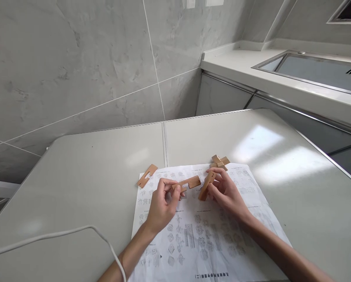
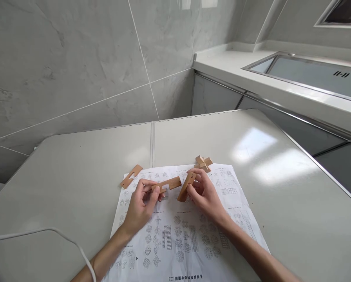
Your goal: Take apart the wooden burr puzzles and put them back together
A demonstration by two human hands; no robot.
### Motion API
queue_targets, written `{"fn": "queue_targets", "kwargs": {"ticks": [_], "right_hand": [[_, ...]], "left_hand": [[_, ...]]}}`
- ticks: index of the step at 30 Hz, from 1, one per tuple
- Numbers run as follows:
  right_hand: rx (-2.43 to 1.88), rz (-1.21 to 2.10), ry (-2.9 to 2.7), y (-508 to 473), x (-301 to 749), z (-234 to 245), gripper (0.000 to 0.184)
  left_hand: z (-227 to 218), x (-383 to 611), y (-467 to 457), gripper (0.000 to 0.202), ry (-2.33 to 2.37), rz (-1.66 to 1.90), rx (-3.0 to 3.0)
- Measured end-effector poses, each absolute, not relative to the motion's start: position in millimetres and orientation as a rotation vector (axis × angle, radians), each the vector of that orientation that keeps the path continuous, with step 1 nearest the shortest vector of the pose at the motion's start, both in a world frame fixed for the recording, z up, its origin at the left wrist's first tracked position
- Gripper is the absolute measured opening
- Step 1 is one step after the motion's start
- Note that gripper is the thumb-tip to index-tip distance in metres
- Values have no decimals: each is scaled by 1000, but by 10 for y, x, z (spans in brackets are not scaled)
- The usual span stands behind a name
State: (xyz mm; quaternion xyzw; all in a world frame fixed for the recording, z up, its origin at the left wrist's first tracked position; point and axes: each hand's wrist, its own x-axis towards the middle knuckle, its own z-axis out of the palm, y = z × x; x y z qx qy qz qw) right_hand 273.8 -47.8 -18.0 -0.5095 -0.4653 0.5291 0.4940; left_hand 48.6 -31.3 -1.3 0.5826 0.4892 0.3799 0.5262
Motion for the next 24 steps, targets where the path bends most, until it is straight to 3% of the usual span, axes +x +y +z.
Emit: {"fn": "queue_targets", "kwargs": {"ticks": [10, 15, 20, 24], "right_hand": [[-1493, 1030, -1388, -517, 2709, -291, 31], [-1594, 741, -1532, -520, 2702, -314, 33], [-1623, 581, -1682, -520, 2712, -339, 41], [-1589, 492, -1779, -509, 2703, -370, 38]], "left_hand": [[-98, 512, -362, 10, 1328, 853, 1859], [-94, 533, -363, 5, 1250, 834, 2010], [-161, 528, -366, 15, 1166, 811, 2110], [-197, 525, -366, 16, 1193, 783, 2192]]}}
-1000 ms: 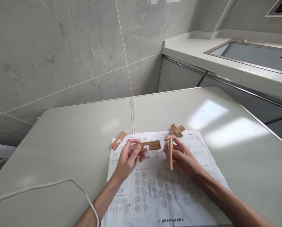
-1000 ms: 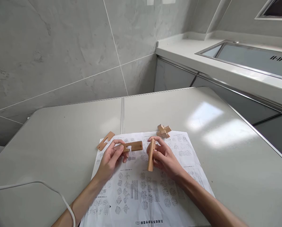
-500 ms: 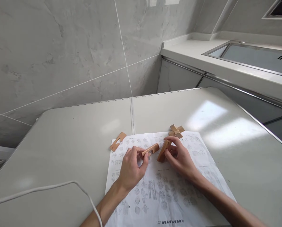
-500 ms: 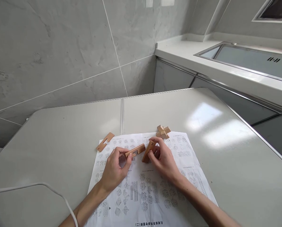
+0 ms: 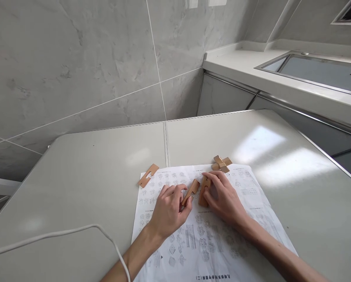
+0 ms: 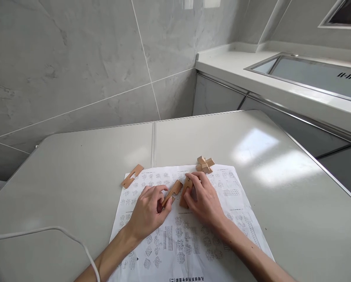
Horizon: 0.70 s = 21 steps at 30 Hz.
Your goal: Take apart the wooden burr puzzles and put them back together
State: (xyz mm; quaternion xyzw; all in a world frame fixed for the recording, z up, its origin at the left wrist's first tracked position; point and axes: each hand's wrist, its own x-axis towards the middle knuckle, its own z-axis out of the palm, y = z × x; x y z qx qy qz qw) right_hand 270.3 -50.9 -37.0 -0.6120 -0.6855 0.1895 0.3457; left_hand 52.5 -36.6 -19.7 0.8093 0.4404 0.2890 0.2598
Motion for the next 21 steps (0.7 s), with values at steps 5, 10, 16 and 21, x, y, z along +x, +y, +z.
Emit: {"fn": "queue_targets", "kwargs": {"ticks": [5, 10, 16, 21], "right_hand": [[-1529, 460, -1848, -508, 2687, -382, 34], [-1465, 593, -1815, -521, 2668, -314, 27], [-1261, 763, -1774, -543, 2663, -264, 24], [-1055, 952, -1834, -568, 2666, -237, 35]], "left_hand": [[-201, 533, -364, 15, 1193, 767, 2273], [-170, 535, -362, 15, 1191, 719, 2379], [-110, 530, -358, 33, 1140, 795, 2422], [-141, 500, -332, 54, 1118, 678, 2534]]}}
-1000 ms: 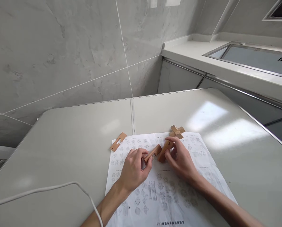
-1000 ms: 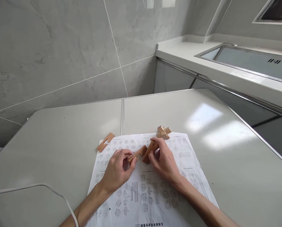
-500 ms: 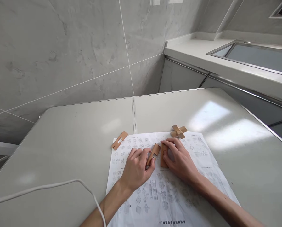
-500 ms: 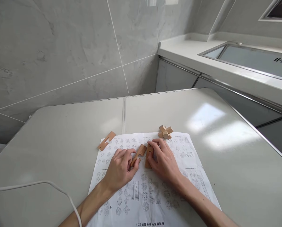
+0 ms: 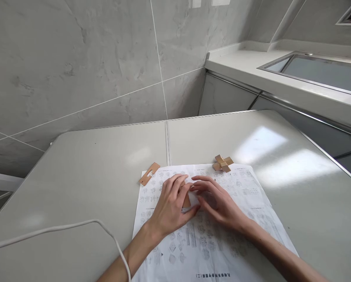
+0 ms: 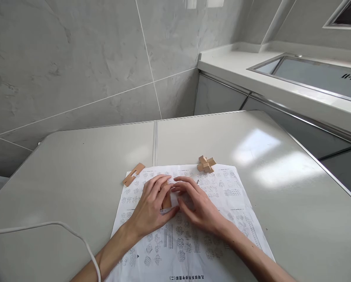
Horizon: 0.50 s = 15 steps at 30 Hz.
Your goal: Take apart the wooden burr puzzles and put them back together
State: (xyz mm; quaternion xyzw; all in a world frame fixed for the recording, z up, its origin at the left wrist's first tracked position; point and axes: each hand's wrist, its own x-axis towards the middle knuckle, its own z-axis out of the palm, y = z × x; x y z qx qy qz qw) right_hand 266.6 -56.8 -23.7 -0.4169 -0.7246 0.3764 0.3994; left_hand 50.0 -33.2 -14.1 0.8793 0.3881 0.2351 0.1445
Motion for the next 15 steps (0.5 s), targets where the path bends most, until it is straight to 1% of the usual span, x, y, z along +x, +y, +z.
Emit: {"fn": "queue_targets", "kwargs": {"ticks": [3, 8, 15], "right_hand": [[-1038, 961, -1827, -572, 2665, -243, 37], [-1079, 906, -1811, -559, 2672, -283, 37], [-1121, 879, -1827, -552, 2672, -276, 36]], "left_hand": [[-159, 429, -269, 42, 1122, 637, 2590], [-144, 239, -117, 48, 1148, 659, 2602], [-113, 37, 33, 50, 1197, 722, 2630]]}}
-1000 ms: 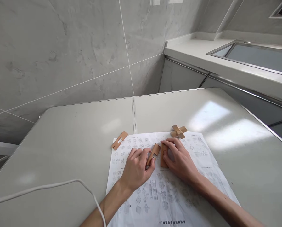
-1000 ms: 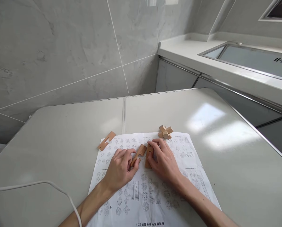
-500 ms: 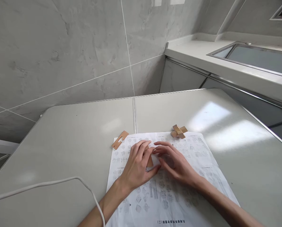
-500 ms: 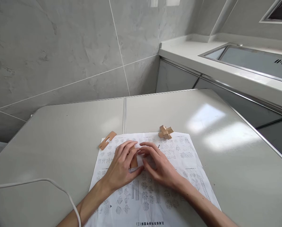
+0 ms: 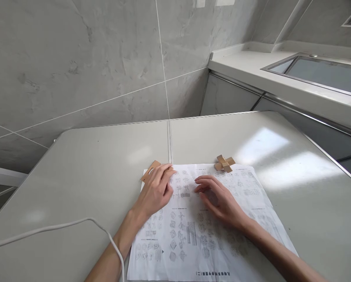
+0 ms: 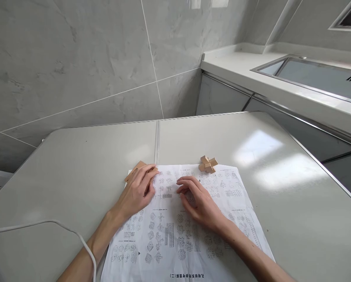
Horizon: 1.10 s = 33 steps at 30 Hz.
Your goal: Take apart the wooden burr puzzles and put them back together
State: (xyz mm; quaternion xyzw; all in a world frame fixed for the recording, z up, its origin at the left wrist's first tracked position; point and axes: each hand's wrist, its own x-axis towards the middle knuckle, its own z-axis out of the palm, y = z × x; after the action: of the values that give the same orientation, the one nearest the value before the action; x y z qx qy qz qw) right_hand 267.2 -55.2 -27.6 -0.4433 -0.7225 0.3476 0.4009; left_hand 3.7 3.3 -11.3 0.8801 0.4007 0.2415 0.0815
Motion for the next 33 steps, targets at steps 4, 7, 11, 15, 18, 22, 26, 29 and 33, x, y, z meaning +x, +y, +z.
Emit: {"fn": "queue_targets", "kwargs": {"ticks": [4, 7, 11, 15, 18, 22, 26, 29, 33], "right_hand": [[-1134, 881, -1831, -556, 2672, -280, 36], [-1136, 883, -1835, -557, 2672, -292, 34], [-1138, 894, -1840, -548, 2671, -289, 31], [-1139, 897, -1832, -541, 2664, -260, 27], [-1149, 901, -1819, -535, 2660, -236, 22], [-1175, 926, -1774, -514, 2667, -217, 19], [-1217, 997, -1700, -498, 2685, -215, 19], [-1262, 1062, -1635, -501, 2699, -221, 18], [-1305, 1160, -1525, -510, 2705, -236, 18]], "left_hand": [[-65, -49, 73, 53, 1266, 720, 2632], [-38, -79, 79, 61, 1307, 726, 2612], [-24, -22, 41, 65, 1243, 796, 2626], [-69, 125, -71, 46, 988, 873, 2660], [-146, 236, -177, 29, 775, 869, 2583], [-222, 322, -261, 25, 689, 769, 2414], [-228, 339, -261, 22, 720, 725, 2391], [-217, 340, -257, 22, 730, 715, 2414], [-210, 347, -265, 22, 731, 698, 2426]]}}
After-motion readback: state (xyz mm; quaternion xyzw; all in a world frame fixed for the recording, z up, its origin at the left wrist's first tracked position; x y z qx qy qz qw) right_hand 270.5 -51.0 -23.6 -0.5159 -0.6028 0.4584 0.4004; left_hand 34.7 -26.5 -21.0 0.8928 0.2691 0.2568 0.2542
